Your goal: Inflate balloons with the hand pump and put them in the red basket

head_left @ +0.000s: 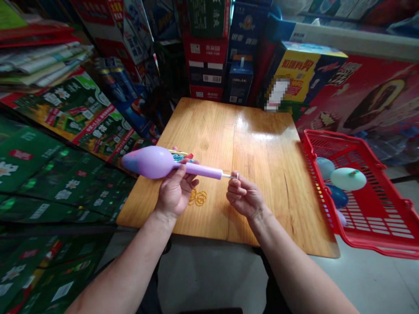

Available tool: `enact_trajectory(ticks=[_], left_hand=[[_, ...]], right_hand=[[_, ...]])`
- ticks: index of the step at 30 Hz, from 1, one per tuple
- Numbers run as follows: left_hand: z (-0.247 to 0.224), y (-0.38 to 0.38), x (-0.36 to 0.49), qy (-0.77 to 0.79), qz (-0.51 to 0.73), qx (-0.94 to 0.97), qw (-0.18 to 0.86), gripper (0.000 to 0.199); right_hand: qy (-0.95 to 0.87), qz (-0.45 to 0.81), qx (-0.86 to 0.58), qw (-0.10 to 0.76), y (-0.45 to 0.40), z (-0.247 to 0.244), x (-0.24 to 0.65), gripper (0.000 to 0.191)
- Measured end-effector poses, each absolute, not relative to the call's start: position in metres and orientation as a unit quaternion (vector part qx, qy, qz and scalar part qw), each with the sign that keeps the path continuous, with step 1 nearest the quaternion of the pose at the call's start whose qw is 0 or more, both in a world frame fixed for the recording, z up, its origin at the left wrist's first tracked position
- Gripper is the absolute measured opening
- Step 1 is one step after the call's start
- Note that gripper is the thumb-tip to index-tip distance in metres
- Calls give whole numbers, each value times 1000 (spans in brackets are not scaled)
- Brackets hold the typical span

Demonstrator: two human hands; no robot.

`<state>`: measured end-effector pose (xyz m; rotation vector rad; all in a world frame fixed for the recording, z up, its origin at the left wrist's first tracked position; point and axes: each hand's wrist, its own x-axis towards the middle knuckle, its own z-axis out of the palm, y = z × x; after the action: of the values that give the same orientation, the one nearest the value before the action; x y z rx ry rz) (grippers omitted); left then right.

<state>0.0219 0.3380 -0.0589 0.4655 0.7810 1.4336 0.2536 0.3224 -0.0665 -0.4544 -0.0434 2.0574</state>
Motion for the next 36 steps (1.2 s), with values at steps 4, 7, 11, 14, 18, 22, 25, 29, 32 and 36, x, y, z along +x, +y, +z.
enact_trajectory(ticks=[4,7,11,14,18,22,25,29,32,36], left_hand=[[-66,328,34,348,607,189,689,25],[-66,329,36,344,606,176,695,22],[-60,339,23,347,615,186,683,25],[-55,345,12,337,644,202,656,25],[-56,339,16,338,631,206,667,27],[-63,329,30,345,605,187,693,26],[-65,331,32,345,608,175,693,24],[-59,341,19,351,613,188,683,21],[-53,345,10,335,646,205,655,21],[-55,337,15,333,623,212,675,26]], right_hand=[[-5,852,-203,483,317,-73,238,9],[-3,849,-196,491,317,-71,236,8],[-39,851,-203,483,321,-63,248,6],[-54,834,-204,510,323,-58,258,6],[-39,836,-210,505,320,-63,251,5],[-24,850,-203,485,316,-72,235,9],[-28,848,-201,489,316,-72,234,9],[-36,851,-207,482,321,-65,247,6],[-36,840,-199,504,323,-62,256,5],[-40,840,-216,497,319,-65,249,5]])
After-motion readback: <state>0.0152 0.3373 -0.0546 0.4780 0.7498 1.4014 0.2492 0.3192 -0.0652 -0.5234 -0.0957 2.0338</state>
